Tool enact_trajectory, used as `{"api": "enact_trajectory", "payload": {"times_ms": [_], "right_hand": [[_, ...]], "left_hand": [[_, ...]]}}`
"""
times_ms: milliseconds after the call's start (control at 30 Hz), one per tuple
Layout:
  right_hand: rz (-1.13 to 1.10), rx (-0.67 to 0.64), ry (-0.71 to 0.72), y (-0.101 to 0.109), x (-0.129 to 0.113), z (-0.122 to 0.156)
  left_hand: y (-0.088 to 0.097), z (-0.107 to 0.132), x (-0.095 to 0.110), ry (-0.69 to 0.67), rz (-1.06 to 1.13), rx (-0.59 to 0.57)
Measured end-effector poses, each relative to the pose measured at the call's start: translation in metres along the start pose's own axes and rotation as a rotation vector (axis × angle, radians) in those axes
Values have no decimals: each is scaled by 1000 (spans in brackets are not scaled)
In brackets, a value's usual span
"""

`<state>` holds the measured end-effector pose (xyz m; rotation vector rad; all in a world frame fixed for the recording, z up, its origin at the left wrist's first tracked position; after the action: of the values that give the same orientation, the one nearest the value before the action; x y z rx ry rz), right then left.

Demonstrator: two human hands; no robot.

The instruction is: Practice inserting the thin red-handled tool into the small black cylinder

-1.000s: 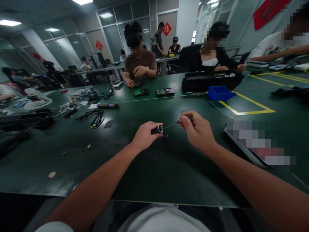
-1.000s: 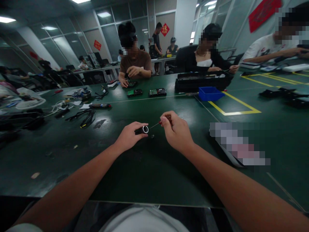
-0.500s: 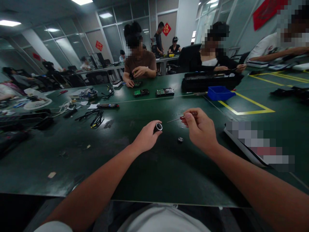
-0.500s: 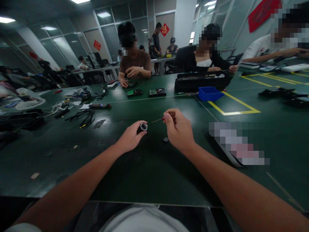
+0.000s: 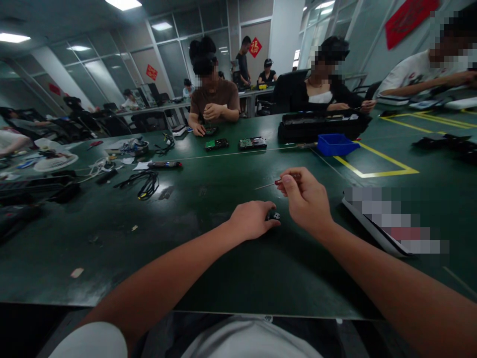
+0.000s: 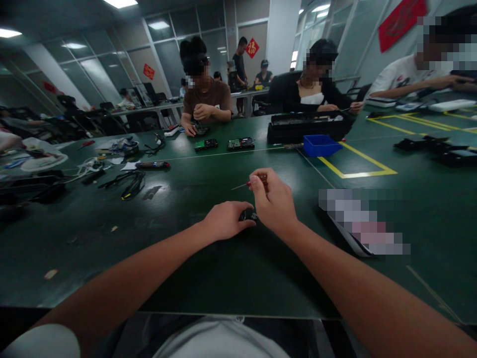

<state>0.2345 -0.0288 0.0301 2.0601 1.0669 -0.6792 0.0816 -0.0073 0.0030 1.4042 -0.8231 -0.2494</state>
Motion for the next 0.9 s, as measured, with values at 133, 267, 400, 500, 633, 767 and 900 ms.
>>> {"api": "enact_trajectory", "payload": {"times_ms": [133,267,400,500,633,767,900], "right_hand": [[-7,-5,-8,-1,2,0],[-8,2,-5,-1,0,0],[-4,-6,-1,-1,0,0],[-11,-9,-14,-1,2,0],[-26,-22,-30,-2,5,0],[-28,-47,-48,-3,8,0],[-49,-69,-73,-5,10,0]], "left_hand": [[-6,-8,3,-27,-26,-23],[0,-6,0,23,14,-27],[13,3,-19,99,166,39],[27,14,-43,107,292,173],[50,36,-90,311,481,351],[79,67,-140,515,899,535],[112,108,-177,679,1097,737]]}}
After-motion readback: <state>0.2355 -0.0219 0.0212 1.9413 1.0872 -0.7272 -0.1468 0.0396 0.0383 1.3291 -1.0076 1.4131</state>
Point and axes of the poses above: each hand's wrist, its own z-axis away from the middle knuckle, its own y-axis out of the back of the hand, x = y × z, the point moved 1 cm from there along -z, towards the middle knuckle
